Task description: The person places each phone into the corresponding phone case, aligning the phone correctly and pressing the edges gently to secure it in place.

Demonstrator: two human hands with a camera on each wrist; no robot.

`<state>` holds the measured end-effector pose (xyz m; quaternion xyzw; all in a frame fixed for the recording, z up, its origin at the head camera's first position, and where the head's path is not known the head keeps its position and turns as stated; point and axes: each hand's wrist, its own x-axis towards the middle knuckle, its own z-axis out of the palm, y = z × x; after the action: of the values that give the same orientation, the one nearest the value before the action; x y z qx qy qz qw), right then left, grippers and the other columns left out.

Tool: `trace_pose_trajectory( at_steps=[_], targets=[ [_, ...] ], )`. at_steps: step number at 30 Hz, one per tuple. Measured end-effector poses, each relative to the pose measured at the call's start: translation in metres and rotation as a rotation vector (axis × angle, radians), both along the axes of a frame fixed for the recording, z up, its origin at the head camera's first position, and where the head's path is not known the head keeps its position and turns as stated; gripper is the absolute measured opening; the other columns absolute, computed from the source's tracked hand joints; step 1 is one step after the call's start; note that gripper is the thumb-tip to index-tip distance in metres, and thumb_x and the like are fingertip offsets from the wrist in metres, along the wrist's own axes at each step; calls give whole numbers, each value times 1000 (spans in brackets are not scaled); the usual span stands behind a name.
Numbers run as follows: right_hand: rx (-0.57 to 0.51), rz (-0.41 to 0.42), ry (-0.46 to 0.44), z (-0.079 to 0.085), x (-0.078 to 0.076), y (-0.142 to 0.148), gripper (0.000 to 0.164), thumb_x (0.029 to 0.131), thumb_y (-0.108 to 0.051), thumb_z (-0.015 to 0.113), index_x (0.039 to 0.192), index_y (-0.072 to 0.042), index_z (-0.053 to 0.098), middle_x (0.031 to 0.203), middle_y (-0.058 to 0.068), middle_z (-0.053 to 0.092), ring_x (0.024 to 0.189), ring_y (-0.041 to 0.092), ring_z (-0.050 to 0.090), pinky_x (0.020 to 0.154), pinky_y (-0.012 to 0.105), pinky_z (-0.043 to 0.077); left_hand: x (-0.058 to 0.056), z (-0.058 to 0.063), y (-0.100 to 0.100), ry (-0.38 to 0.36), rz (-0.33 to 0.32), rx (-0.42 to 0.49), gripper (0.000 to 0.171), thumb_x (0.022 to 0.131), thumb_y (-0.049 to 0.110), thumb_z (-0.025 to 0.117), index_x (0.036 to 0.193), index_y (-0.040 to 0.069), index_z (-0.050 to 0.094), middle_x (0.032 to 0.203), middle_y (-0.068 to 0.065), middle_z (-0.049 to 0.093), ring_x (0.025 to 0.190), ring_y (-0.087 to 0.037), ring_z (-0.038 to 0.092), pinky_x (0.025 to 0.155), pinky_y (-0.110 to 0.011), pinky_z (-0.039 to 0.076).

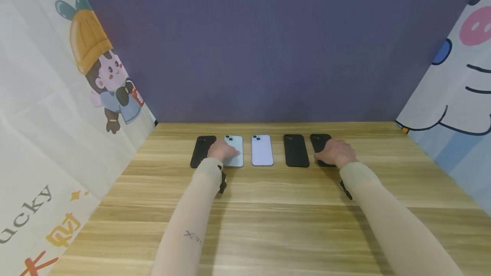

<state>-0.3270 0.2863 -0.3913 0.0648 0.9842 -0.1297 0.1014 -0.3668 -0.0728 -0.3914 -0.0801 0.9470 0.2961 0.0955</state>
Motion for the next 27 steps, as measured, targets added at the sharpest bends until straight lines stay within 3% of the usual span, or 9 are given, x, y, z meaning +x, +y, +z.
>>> trace_pose_trajectory(
  at_steps=[7,11,16,20,23,27],
  targets=[
    [-5,-9,2,1,0,-1,65,93,-51,61,121,8,66,112,31,63,82,35,60,65,45,51,1,5,-4,4,-17,-26,45,95,24,62,130,-6,62,124,-22,64,109,-34,61,94,-44,52],
    [2,-19,2,2,2,-3,66,93,-50,61,123,8,65,118,34,61,90,40,62,71,49,53,-3,5,-7,4,-9,11,36,93,14,56,121,-6,63,109,-19,65,86,-27,60,70,-33,52],
    [10,-32,-4,3,3,-7,68,92,-49,60,125,11,63,124,39,57,100,48,61,76,53,54,-10,3,-12,-35,18,144,26,88,2,51,111,-6,63,88,-14,60,53,-15,43,47,-25,38],
    [16,-27,-1,4,3,-8,66,92,-47,61,122,11,64,119,37,60,91,42,63,72,49,56,-10,5,-15,-42,33,222,22,85,-2,49,103,-5,62,86,-12,58,54,-16,45,49,-26,42],
    [15,-21,3,4,3,-8,63,92,-46,61,118,11,67,115,34,63,86,37,64,71,47,56,-9,6,-16,-34,47,281,24,84,-4,48,103,-4,62,97,-13,59,65,-20,51,57,-29,48],
    [11,-15,1,4,3,-8,62,93,-46,60,117,11,67,115,33,64,89,38,65,74,49,56,-9,3,-19,-22,46,381,23,85,-5,47,104,-5,61,98,-13,58,69,-18,52,58,-27,49]
  ],
)
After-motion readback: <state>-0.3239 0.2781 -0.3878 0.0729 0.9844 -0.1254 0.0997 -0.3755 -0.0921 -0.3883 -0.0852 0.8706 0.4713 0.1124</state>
